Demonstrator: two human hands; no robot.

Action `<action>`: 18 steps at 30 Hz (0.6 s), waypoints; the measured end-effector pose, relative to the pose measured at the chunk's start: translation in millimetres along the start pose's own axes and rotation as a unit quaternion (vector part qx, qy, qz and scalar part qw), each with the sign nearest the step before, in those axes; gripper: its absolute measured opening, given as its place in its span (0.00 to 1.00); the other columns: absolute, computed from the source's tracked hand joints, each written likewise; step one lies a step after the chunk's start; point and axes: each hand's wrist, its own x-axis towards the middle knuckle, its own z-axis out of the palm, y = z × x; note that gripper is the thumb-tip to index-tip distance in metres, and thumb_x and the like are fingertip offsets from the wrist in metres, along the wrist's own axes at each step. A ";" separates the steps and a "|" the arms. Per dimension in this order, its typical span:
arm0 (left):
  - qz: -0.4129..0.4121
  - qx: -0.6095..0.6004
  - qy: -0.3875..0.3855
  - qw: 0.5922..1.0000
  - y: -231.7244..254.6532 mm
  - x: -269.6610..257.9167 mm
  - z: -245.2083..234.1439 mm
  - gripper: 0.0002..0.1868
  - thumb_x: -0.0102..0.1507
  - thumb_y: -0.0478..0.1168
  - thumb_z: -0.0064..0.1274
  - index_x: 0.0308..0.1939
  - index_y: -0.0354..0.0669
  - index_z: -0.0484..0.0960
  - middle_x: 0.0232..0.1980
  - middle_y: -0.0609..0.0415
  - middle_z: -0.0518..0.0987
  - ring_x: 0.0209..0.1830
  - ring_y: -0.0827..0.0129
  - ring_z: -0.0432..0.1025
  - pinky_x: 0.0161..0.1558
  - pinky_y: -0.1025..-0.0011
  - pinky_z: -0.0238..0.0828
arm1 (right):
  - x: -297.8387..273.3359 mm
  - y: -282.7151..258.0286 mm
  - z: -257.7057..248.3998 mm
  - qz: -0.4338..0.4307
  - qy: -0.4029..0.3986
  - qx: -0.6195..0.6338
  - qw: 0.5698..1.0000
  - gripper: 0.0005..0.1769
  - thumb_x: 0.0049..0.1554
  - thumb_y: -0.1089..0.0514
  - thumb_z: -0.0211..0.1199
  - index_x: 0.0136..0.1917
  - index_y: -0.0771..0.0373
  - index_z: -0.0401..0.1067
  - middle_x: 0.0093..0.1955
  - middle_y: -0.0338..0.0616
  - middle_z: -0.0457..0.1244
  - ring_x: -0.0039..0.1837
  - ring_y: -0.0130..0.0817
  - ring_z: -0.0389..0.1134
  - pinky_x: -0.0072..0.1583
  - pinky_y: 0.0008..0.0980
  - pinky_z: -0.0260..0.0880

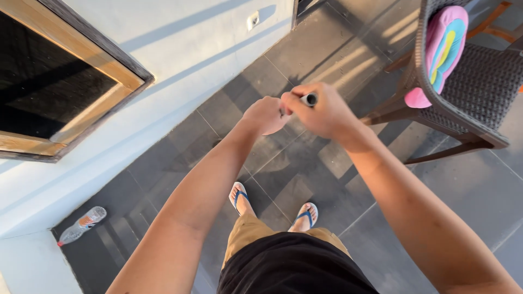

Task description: Sweep the floor of an outdoor balcony using a broom.

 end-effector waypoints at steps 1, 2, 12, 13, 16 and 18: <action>0.000 0.001 -0.001 1.000 -15.6 0.2 -2.8 0.17 0.64 0.52 0.46 0.37 0.45 0.83 0.34 0.43 0.83 0.38 0.46 0.77 0.43 0.52 0.74 | 8.0 -0.3 11.3 0.000 0.001 0.001 1.000 0.16 0.62 0.55 0.59 0.39 0.69 0.76 0.38 0.44 0.71 0.44 0.25 0.70 0.51 0.28 0.70; -0.014 -0.003 0.000 1.000 -31.0 -0.8 -4.7 0.17 0.64 0.52 0.46 0.37 0.46 0.84 0.36 0.43 0.83 0.39 0.46 0.77 0.43 0.52 0.74 | 14.5 -0.5 23.1 -0.006 -0.004 0.007 1.000 0.15 0.62 0.55 0.58 0.40 0.69 0.76 0.38 0.44 0.71 0.44 0.25 0.70 0.51 0.28 0.70; -0.088 -0.020 0.017 0.996 -171.3 0.1 -54.6 0.13 0.61 0.51 0.53 0.38 0.47 0.83 0.40 0.45 0.84 0.44 0.49 0.78 0.46 0.55 0.74 | 97.8 6.5 145.6 0.126 0.024 0.027 0.991 0.17 0.63 0.50 0.59 0.47 0.66 0.79 0.37 0.44 0.69 0.40 0.29 0.65 0.46 0.34 0.66; -0.087 -0.020 0.014 0.996 -209.2 16.6 -31.4 0.13 0.61 0.51 0.53 0.38 0.47 0.83 0.40 0.45 0.84 0.44 0.49 0.78 0.46 0.55 0.74 | 108.3 10.5 157.4 0.129 0.025 0.028 0.991 0.17 0.63 0.50 0.59 0.47 0.66 0.79 0.37 0.44 0.69 0.40 0.29 0.65 0.46 0.34 0.66; -0.066 -0.051 0.030 0.996 -275.9 34.4 15.1 0.13 0.57 0.47 0.57 0.39 0.43 0.82 0.41 0.42 0.83 0.45 0.47 0.77 0.44 0.54 0.74 | 124.3 26.3 187.4 0.096 -0.010 0.043 0.994 0.17 0.64 0.50 0.59 0.50 0.66 0.79 0.39 0.44 0.69 0.42 0.29 0.65 0.47 0.33 0.65; -0.052 -0.065 -0.005 0.997 -263.2 23.6 -0.1 0.11 0.59 0.43 0.52 0.35 0.40 0.84 0.40 0.42 0.84 0.45 0.47 0.79 0.46 0.55 0.76 | 129.1 41.0 197.8 -0.037 -0.002 0.021 0.999 0.15 0.65 0.53 0.58 0.51 0.67 0.79 0.40 0.43 0.72 0.53 0.29 0.66 0.55 0.31 0.66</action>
